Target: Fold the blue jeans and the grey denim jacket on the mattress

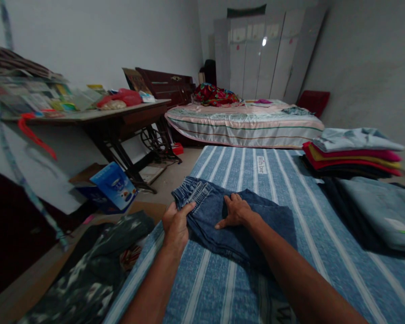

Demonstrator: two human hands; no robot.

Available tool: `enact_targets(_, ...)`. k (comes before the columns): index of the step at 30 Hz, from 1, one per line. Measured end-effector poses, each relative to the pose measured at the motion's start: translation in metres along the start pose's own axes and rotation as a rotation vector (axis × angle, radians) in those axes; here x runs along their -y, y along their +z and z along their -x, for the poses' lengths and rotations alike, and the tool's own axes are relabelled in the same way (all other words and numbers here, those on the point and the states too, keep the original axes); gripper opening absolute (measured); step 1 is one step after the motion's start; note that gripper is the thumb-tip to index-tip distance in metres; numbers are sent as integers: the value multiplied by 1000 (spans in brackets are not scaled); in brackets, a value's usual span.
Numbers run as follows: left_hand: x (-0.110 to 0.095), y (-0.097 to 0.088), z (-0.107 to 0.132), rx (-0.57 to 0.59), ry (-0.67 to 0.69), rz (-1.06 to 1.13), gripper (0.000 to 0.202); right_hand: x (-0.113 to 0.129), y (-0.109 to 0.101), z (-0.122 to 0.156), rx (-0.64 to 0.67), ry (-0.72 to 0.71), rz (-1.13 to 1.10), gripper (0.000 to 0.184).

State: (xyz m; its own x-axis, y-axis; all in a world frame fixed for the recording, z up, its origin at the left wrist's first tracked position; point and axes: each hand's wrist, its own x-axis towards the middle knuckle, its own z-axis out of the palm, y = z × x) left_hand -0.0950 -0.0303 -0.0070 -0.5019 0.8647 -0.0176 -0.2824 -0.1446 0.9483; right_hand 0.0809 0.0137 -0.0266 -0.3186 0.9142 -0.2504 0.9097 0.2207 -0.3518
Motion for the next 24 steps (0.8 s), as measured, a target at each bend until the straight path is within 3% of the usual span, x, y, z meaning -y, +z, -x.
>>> enact_targets(5,-10,10,13,79,92,-55,47,-3,-2,2,-37,-18,-51,121)
enact_targets(10,-7,3,12,54,75,-66,46,-6,-1,4,-79,-63,-51,113)
enact_targets(14,-4,2,14,102,107,-98,49,-5,-3,3,-71,-78,-20,111)
enact_targets(20,-10,16,29,232,207,-280,52,-11,-2,0,-79,-84,-78,104)
enact_targets(24,-15,25,41,275,270,-346,49,-22,6,-6,-176,-114,-235,90)
